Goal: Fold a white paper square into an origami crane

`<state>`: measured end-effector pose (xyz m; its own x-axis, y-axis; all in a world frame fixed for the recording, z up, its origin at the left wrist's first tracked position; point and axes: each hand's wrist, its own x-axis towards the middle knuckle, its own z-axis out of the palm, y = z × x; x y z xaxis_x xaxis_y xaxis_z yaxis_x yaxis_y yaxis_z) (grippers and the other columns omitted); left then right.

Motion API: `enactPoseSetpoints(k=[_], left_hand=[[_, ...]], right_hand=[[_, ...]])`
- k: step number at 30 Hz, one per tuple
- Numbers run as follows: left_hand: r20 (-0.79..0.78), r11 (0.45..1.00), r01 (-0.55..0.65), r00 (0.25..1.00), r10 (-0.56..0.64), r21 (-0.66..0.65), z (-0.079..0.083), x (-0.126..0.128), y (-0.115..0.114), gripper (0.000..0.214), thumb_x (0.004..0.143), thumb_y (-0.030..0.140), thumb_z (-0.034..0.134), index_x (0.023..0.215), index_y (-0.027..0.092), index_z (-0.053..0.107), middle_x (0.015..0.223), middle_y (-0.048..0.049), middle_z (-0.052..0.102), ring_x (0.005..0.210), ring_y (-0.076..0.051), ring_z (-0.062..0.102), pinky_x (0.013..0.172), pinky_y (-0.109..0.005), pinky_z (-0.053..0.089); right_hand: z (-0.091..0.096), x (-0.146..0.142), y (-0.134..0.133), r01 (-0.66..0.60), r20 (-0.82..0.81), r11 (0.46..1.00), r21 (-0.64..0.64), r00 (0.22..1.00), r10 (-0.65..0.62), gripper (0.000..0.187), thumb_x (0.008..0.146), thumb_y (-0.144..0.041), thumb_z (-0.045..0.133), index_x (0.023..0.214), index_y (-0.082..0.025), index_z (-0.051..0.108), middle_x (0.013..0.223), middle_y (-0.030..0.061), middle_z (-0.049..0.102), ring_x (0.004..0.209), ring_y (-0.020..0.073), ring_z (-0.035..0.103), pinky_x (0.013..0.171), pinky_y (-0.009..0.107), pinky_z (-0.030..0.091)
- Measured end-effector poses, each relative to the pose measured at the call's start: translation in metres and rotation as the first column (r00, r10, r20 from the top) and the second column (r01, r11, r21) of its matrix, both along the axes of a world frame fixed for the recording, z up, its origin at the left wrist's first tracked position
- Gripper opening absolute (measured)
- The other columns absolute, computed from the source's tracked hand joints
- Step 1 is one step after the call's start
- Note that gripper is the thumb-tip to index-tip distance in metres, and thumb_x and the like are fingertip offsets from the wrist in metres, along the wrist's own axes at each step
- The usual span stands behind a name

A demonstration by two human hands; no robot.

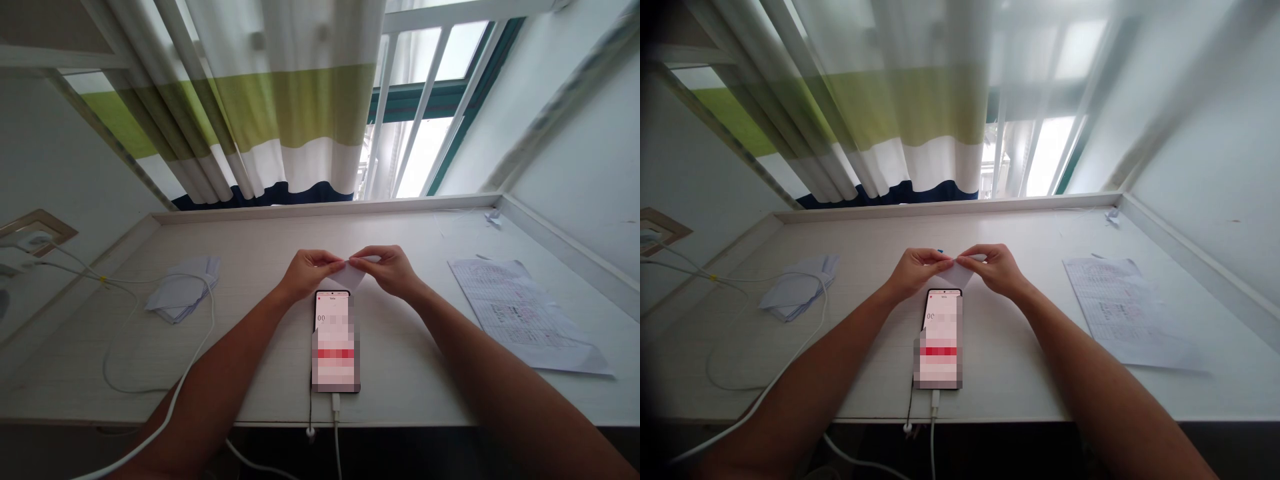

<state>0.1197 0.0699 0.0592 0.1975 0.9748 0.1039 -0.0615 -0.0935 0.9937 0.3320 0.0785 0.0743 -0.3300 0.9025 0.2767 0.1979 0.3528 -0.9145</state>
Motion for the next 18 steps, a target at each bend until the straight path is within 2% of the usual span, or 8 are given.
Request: enactPoseSetpoints(k=[4, 10, 13, 15, 18], left_hand=[[0.008, 1.000, -0.005, 1.000, 0.005, -0.015, 0.001, 0.000, 0.000, 0.027, 0.067, 0.041, 0.091, 0.078, 0.017, 0.083, 0.077, -0.0077, 0.078, 0.071, -0.018, 0.068, 0.071, -0.032, 0.052], [0.035, 0.999, 0.016, 0.999, -0.014, -0.035, 0.000, 0.003, 0.000, 0.029, 0.066, 0.042, 0.091, 0.077, 0.016, 0.082, 0.073, -0.0067, 0.076, 0.067, -0.017, 0.065, 0.068, -0.031, 0.049], [0.058, 0.999, 0.015, 0.998, -0.012, -0.049, -0.003, 0.004, 0.002, 0.030, 0.066, 0.042, 0.091, 0.076, 0.016, 0.081, 0.073, -0.0063, 0.076, 0.066, -0.016, 0.064, 0.068, -0.030, 0.049], [0.077, 0.998, -0.001, 0.997, 0.005, -0.058, -0.004, 0.003, 0.003, 0.029, 0.065, 0.042, 0.091, 0.075, 0.017, 0.081, 0.074, -0.0056, 0.076, 0.066, -0.016, 0.064, 0.068, -0.030, 0.048], [0.105, 0.997, -0.021, 0.994, 0.029, -0.079, -0.005, 0.003, 0.004, 0.029, 0.065, 0.042, 0.091, 0.075, 0.018, 0.081, 0.074, -0.0047, 0.076, 0.066, -0.016, 0.063, 0.067, -0.029, 0.048]], right_hand=[[0.001, 0.007, 0.005, 0.053, -0.016, 0.998, 0.029, 0.998, -0.053, 0.038, 0.083, -0.056, 0.075, 0.077, -0.019, 0.080, 0.072, 0.0054, 0.074, 0.065, 0.0188, 0.062, 0.058, 0.031, 0.047], [0.000, 0.009, 0.007, 0.024, 0.015, 0.999, 0.022, 1.000, -0.024, 0.054, 0.088, -0.066, 0.066, 0.062, -0.019, 0.070, 0.059, 0.0024, 0.063, 0.059, 0.0167, 0.057, 0.057, 0.030, 0.048], [-0.001, 0.011, 0.010, 0.139, -0.046, 0.990, 0.008, 0.989, -0.138, 0.064, 0.088, -0.074, 0.060, 0.058, -0.018, 0.068, 0.056, 0.0038, 0.063, 0.055, 0.0172, 0.061, 0.057, 0.032, 0.052], [0.000, 0.012, 0.012, 0.184, -0.156, 0.983, -0.030, 0.970, -0.186, 0.065, 0.086, -0.077, 0.058, 0.066, -0.018, 0.073, 0.061, 0.0059, 0.068, 0.057, 0.0185, 0.065, 0.059, 0.033, 0.057], [0.002, 0.011, 0.012, 0.095, -0.242, 0.992, -0.080, 0.964, -0.112, 0.053, 0.081, -0.072, 0.071, 0.091, -0.020, 0.079, 0.086, 0.0083, 0.077, 0.075, 0.0216, 0.072, 0.063, 0.035, 0.062]])
